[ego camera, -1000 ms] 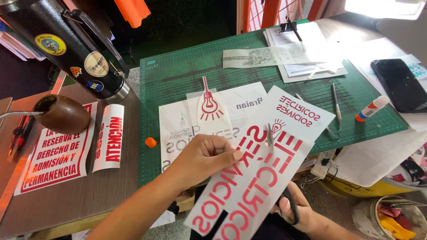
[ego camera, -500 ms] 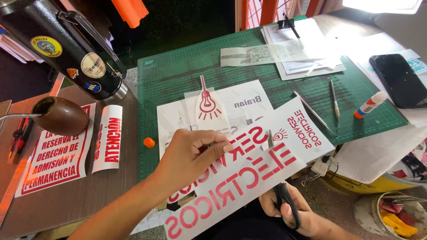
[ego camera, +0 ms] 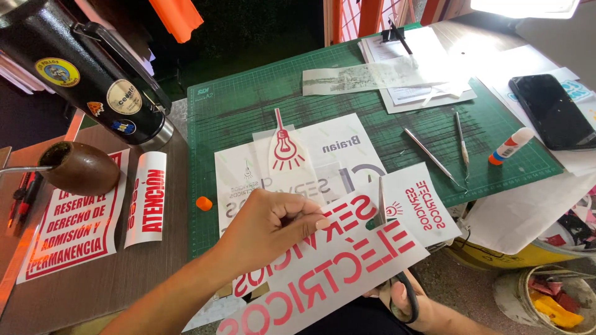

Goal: Gluing and positioning paper cutouts onto a layout sheet

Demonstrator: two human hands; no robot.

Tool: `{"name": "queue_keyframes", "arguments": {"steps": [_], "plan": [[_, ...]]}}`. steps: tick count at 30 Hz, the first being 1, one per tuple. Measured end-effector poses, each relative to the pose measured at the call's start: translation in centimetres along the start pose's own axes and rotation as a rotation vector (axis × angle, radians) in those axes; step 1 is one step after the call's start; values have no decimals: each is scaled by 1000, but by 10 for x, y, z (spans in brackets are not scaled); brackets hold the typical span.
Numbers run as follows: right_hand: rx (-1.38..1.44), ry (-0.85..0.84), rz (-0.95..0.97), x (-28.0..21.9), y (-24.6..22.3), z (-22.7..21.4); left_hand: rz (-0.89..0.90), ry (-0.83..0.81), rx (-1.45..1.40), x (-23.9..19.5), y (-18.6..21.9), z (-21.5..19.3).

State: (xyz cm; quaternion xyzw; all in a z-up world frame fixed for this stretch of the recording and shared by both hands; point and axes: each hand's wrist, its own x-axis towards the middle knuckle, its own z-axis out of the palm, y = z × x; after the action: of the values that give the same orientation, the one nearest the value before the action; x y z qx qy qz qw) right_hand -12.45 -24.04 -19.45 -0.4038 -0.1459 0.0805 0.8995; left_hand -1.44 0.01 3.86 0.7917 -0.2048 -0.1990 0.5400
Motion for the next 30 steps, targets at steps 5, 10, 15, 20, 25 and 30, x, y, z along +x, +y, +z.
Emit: {"name": "queue_keyframes", "arguments": {"steps": [5,10,15,20,25,30], "plan": [[55,-252,45,14,-29,14,23,-12,72,3,-5,-10],[-99,-226,113,33,-64,38,-105,-53,142,10,-1,-24],[-351,-316,117,31,-64,26,-57,-164,180,18,-9,-35],[-361,-318,120,58,-73,54,-31,-193,187,28,-21,-44],[-298,-211,206,60,-54,49,-125,-205,213,44,-34,-53],[-199,-134,167,58,-35,42,-267,-227,203,52,-34,-60]]}}
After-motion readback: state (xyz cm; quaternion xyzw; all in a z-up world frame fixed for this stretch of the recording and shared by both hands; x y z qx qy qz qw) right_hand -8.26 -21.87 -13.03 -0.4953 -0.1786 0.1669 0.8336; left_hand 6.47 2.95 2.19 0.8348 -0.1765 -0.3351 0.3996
